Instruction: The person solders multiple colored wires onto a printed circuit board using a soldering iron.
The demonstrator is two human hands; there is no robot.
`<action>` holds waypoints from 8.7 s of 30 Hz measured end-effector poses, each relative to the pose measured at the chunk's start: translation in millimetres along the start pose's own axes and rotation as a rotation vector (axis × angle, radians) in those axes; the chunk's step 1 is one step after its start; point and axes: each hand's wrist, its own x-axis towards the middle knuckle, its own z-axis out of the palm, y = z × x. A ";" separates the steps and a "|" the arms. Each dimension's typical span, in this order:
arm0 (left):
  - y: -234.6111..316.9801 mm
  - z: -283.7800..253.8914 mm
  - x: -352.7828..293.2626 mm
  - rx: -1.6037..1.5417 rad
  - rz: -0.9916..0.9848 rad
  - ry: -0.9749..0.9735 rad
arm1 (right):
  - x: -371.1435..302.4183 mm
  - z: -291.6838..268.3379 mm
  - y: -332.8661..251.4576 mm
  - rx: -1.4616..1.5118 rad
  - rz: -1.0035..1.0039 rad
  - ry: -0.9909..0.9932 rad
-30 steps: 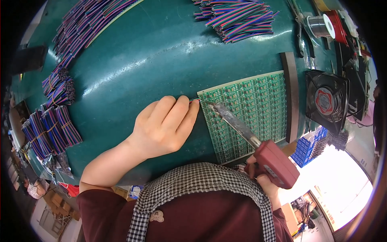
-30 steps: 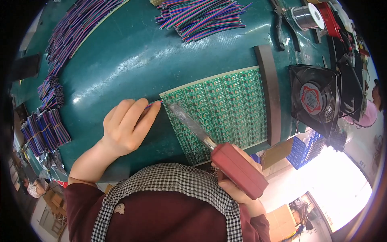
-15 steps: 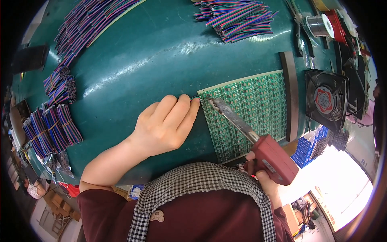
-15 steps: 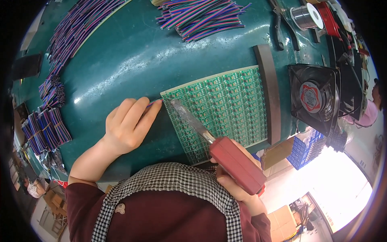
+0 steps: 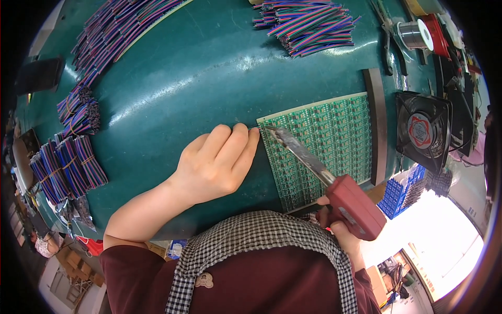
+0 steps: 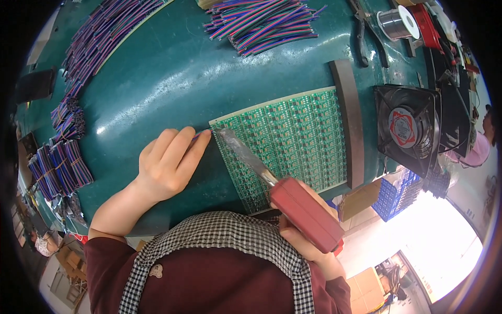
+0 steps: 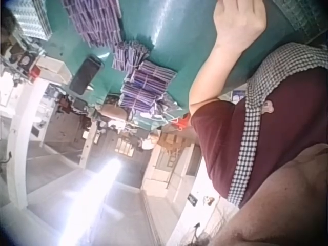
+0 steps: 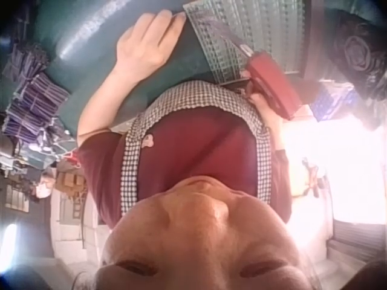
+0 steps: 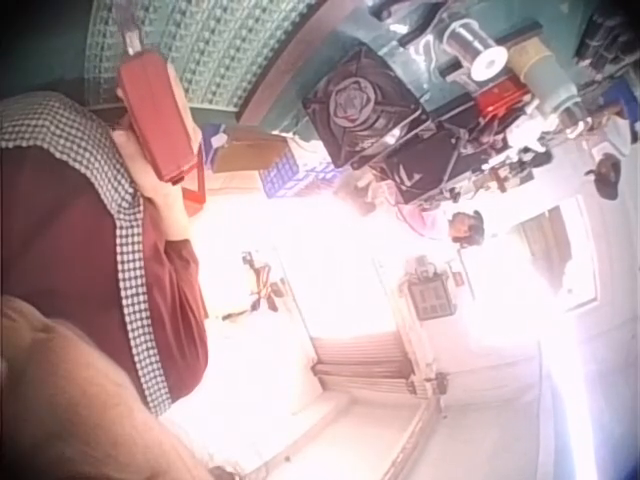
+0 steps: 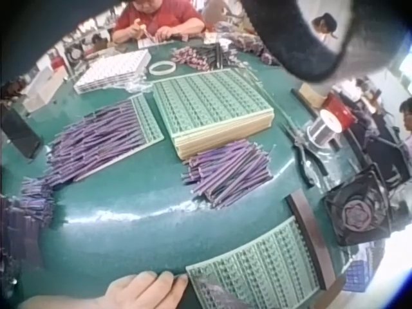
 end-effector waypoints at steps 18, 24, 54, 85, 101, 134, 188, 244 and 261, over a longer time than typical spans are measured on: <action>-45.5 31.5 134.6 0.115 -0.118 0.194 | -9.5 -3.7 3.1 0.114 -0.341 0.353; -48.8 84.8 157.7 0.286 -0.094 0.090 | -14.3 -9.1 10.2 0.084 -0.453 0.414; -41.5 -18.1 80.9 -1.224 -0.638 -0.073 | -27.9 -6.2 11.2 0.125 -0.395 0.398; 7.9 -18.6 30.6 -0.723 -0.857 -0.399 | -10.2 6.7 -2.4 0.000 0.070 0.090; 14.3 -14.0 34.0 -0.561 -0.875 -0.391 | -14.2 -2.5 10.3 -0.524 0.008 0.066; 3.8 -17.8 33.4 -0.771 -0.904 -0.432 | -30.1 -12.3 23.2 -0.487 -0.017 0.073; -21.0 50.8 111.9 -0.092 -0.214 -0.207 | -18.7 3.9 9.0 0.054 -0.347 0.487; 17.9 -1.0 -1.8 -0.362 -0.213 -0.002 | -32.9 -14.8 24.9 -0.128 0.081 0.076; 19.5 -2.4 -1.6 -0.351 -0.222 -0.010 | -23.4 -2.0 17.9 -0.104 0.119 0.090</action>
